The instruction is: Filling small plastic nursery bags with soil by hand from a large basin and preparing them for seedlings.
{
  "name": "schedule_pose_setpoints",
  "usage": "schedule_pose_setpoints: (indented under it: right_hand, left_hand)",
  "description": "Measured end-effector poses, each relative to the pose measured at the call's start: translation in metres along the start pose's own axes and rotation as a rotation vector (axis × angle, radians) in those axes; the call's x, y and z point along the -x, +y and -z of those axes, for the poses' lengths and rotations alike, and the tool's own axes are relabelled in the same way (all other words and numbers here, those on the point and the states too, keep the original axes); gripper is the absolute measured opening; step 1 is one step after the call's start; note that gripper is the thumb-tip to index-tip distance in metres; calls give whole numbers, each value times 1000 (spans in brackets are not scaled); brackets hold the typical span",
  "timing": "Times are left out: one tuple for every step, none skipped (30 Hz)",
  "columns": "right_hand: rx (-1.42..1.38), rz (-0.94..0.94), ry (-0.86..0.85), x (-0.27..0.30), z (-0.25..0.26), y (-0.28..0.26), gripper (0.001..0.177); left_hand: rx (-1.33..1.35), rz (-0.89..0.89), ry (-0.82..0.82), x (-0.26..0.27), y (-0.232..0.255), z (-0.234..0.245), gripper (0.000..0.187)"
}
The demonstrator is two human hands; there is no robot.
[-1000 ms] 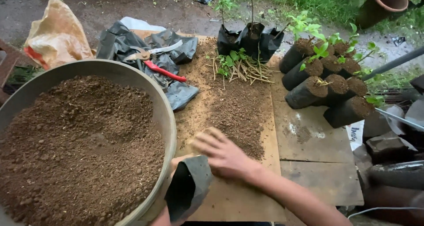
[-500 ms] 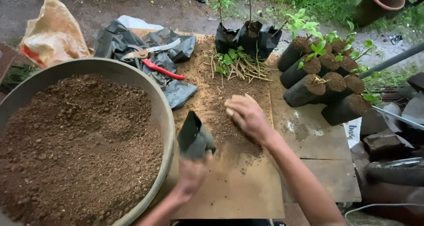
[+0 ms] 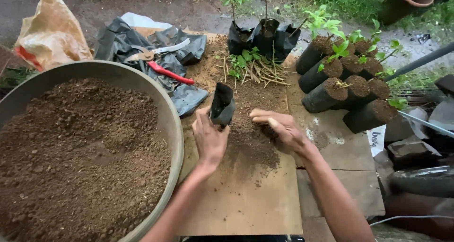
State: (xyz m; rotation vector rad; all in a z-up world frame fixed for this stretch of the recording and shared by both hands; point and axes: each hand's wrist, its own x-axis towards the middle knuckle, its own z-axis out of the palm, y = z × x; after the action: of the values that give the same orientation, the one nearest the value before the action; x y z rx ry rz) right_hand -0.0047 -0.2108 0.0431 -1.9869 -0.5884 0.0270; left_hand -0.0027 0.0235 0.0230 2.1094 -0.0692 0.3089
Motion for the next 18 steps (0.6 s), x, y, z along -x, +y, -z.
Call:
schedule_pose_setpoints:
  right_hand:
    - [2,-4,4,4,-1,2,46]
    - [41,-16,21,7,-2,4,46]
    - [78,-27,33,10,-3,7,50]
    - [79,-29,32,13,-8,6,50]
    - [249,-45,-26,13,-14,6,60]
    - [419,-60,-83,13,-20,6,75]
    - [415,-61,-87,9,-26,5,75]
    - [508,-13,-122,5,-31,3,80]
    - [600,36,-155,0,-37,2,85]
    - [597,35,-158,-3,-42,4,85]
    - [632,77,-167,-8,-45,5,82]
    - [668,118,-177,-13,-49,6,79]
    - [668,120,-176,-16,-50,9,79]
    - [659,201,-131,-20,-51,11,67]
    - [646,281,-89,-24,-53,14,57]
    - [644,283,-92,-24,-55,13,57]
    - [646,291,-63,-24,-55,11,47]
    - [648,299,-33,-24,-56,10,39]
  left_hand:
    - [3,-2,-5,-3,-4,-2,69]
    - [-41,0,-14,-7,-8,-5,73]
    - [-85,5,-18,-10,-12,-7,76]
    - [-83,7,-19,-10,-10,-5,76]
    - [-108,6,-23,-11,-8,-3,73]
    - [-132,5,-26,-12,-6,0,70]
    - [-135,10,-27,-12,-10,-2,70]
    - [-158,-10,-28,-12,-15,-4,70]
    - [-181,-32,-31,-13,-19,-7,70]
    - [-184,-28,-32,-13,-22,-7,70]
    - [-159,-15,-39,-14,-24,-8,67]
    - [-133,-2,-46,-15,-26,-9,64]
    - [-134,-3,-44,-16,-24,-8,64]
    - [-136,-7,-50,-16,-23,-7,65]
    - [-138,-7,-54,-15,-23,-5,65]
    - [-140,-3,-52,-14,-22,-2,65]
    - [-111,0,-62,-13,-20,0,62]
    - [-82,4,-71,-12,-18,2,59]
